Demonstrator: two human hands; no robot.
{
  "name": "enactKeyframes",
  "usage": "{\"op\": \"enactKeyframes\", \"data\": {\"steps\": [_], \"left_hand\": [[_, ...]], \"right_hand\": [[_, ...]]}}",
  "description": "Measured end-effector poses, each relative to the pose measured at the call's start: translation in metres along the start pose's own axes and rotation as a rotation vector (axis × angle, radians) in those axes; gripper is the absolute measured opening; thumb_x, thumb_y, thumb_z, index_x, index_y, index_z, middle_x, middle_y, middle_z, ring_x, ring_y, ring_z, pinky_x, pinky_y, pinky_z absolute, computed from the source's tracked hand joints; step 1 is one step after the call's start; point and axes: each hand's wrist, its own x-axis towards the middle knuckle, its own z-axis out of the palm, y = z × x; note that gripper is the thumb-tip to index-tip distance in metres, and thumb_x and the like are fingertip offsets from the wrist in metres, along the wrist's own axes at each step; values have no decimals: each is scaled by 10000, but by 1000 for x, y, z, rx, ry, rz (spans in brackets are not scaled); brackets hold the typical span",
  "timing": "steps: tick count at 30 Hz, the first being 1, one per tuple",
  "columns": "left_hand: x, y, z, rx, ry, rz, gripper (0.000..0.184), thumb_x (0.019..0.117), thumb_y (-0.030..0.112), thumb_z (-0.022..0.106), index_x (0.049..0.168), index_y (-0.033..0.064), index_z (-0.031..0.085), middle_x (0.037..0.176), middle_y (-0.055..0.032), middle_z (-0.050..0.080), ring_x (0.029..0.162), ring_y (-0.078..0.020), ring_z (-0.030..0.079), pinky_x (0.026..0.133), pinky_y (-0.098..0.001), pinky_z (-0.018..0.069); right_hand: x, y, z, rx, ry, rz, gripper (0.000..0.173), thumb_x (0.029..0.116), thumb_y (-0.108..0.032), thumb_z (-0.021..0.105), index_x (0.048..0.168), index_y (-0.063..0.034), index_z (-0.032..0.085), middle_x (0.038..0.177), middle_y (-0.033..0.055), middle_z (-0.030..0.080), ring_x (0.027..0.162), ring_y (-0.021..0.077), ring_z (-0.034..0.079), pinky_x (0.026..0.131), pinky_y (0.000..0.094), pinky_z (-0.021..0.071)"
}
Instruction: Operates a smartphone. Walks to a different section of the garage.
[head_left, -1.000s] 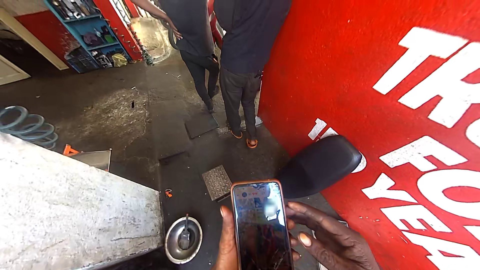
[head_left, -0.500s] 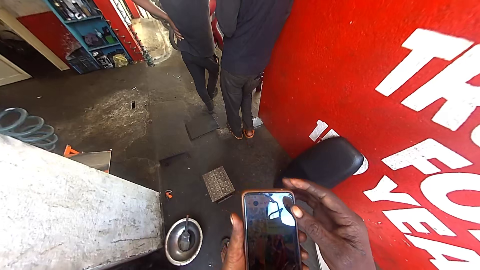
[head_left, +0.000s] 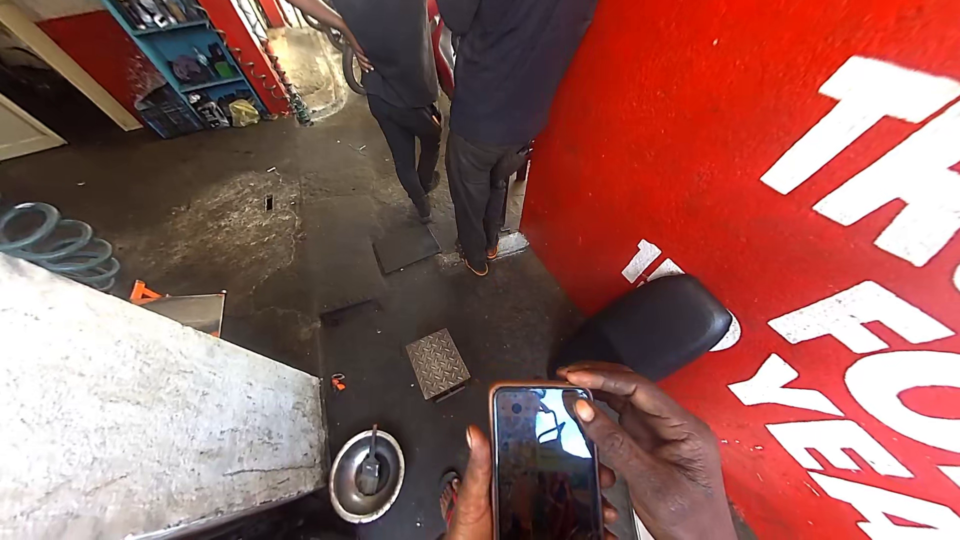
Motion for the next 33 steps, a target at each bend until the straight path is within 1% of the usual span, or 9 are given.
{"op": "enactKeyframes", "data": {"steps": [4, 7, 11, 14, 17, 21, 23, 26, 33], "left_hand": [[-4, 0, 0, 5, 36, 27, 677, 884, 690, 578, 1301, 168, 695, 1246, -118, 710, 1160, -270, 684, 998, -474, 549], [-6, -2, -8, 8, 86, 37, 681, 862, 700, 612, 1281, 170, 699, 1223, -112, 715, 1150, -268, 683, 981, -497, 551], [-3, -1, -6, -77, -17, -40, 762, 865, 723, 580, 1338, 131, 662, 1284, -157, 680, 1167, -312, 673, 1009, -500, 532], [-3, 5, 4, -49, 13, 4, 670, 900, 677, 563, 1301, 156, 692, 1247, -126, 707, 1140, -272, 695, 990, -457, 558], [-1, 9, 4, -33, -9, 20, 648, 918, 659, 553, 1313, 162, 684, 1264, -113, 701, 1164, -260, 684, 1000, -446, 555], [0, 11, 5, -38, -8, 30, 638, 920, 650, 559, 1307, 160, 687, 1256, -113, 704, 1157, -259, 688, 994, -448, 558], [1, 11, 2, -43, -30, 21, 648, 920, 654, 555, 1318, 159, 680, 1267, -116, 699, 1164, -263, 684, 1000, -450, 554], [2, 11, -5, -64, -74, -6, 685, 909, 675, 565, 1346, 155, 654, 1299, -131, 677, 1187, -282, 668, 1012, -458, 541], [3, 15, 3, -33, -6, 22, 657, 913, 661, 558, 1318, 159, 682, 1275, -115, 697, 1171, -260, 681, 1005, -446, 550]], "right_hand": [[-2, -1, 1, 11, -2, 26, 197, 959, -145, 665, 1142, -122, 734, 1126, 27, 722, 1007, 116, 687, 894, 255, 582], [-3, -1, 2, 9, -8, 42, 211, 954, -129, 666, 1153, -111, 735, 1145, 36, 719, 1005, 122, 690, 875, 254, 589], [-6, 1, 2, -14, -4, 54, 236, 950, -140, 671, 1172, -108, 741, 1153, 35, 719, 1008, 125, 690, 859, 247, 594], [-6, 0, 4, -9, -12, 63, 264, 946, -137, 670, 1200, -119, 739, 1182, 37, 714, 1038, 129, 689, 874, 245, 592], [-4, -1, 6, 1, -19, 59, 291, 945, -139, 671, 1229, -138, 733, 1207, 34, 703, 972, 110, 692, 784, 213, 597], [-1, 1, 7, 13, -24, 57, 284, 950, -145, 669, 1226, -143, 737, 1210, 32, 701, 919, 93, 691, 733, 198, 593], [1, 1, 7, 12, -30, 51, 284, 953, -147, 666, 1228, -139, 737, 1213, 34, 702, 963, 108, 692, 781, 218, 598], [3, 1, 7, 11, -28, 47, 285, 950, -151, 666, 1225, -152, 741, 1219, 32, 706, 1092, 145, 681, 920, 266, 587], [7, 4, 9, 20, -23, 35, 265, 971, -182, 655, 1222, -142, 730, 1185, 31, 717, 1078, 148, 682, 937, 276, 578]]}}
